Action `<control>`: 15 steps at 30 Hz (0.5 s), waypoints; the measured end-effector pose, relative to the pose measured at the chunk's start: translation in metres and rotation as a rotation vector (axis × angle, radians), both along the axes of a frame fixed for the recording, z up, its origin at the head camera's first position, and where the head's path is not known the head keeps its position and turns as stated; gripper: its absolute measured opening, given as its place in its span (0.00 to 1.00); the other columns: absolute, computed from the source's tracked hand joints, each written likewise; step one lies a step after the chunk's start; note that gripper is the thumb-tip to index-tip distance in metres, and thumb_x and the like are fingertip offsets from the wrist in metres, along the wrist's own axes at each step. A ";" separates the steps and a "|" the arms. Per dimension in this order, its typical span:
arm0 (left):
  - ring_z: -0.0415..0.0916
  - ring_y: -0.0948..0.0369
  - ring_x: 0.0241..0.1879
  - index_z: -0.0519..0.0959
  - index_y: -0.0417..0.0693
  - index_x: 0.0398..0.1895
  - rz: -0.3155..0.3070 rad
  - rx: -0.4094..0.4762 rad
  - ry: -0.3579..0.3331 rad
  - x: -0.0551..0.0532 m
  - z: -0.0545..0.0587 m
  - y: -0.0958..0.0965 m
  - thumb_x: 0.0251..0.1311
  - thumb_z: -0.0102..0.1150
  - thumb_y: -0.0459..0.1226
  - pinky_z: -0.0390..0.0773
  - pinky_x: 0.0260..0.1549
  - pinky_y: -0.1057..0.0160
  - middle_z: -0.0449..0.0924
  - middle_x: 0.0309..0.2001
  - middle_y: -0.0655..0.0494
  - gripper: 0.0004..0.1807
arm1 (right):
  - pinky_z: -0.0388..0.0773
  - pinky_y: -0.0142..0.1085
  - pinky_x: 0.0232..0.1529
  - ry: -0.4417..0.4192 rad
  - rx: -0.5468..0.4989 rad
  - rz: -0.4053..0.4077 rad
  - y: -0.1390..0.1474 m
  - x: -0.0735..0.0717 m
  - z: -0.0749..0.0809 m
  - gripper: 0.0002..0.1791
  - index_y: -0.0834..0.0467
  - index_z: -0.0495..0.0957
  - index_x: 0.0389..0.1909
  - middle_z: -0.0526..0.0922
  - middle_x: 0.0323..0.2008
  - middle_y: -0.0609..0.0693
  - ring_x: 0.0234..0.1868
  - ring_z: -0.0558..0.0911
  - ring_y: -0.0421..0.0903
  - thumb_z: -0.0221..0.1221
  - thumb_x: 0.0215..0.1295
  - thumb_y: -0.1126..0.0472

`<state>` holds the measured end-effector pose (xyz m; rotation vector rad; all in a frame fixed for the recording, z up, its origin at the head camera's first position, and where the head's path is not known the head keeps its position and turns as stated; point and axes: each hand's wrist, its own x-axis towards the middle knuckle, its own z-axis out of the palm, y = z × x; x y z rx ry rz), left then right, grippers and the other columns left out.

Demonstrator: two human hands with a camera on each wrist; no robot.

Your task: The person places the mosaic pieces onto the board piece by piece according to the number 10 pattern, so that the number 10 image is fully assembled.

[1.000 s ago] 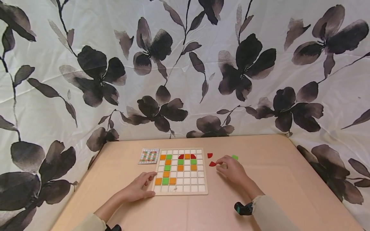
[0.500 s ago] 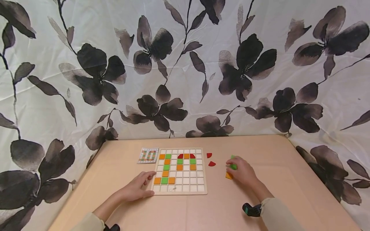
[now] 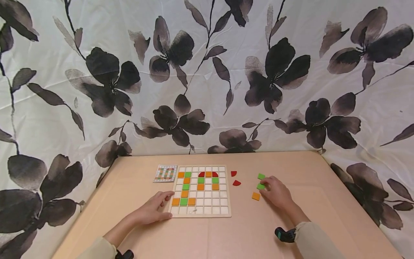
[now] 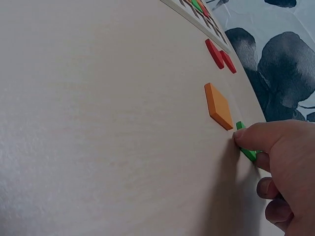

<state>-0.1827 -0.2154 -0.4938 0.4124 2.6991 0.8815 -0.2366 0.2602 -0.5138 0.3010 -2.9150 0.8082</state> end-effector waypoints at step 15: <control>0.63 0.57 0.54 0.61 0.52 0.71 0.000 -0.006 0.000 0.000 0.000 0.000 0.53 0.68 0.49 0.65 0.54 0.48 0.66 0.54 0.54 0.43 | 0.77 0.47 0.43 0.017 -0.041 0.000 -0.006 -0.004 0.000 0.15 0.58 0.84 0.43 0.82 0.46 0.58 0.44 0.79 0.53 0.67 0.55 0.57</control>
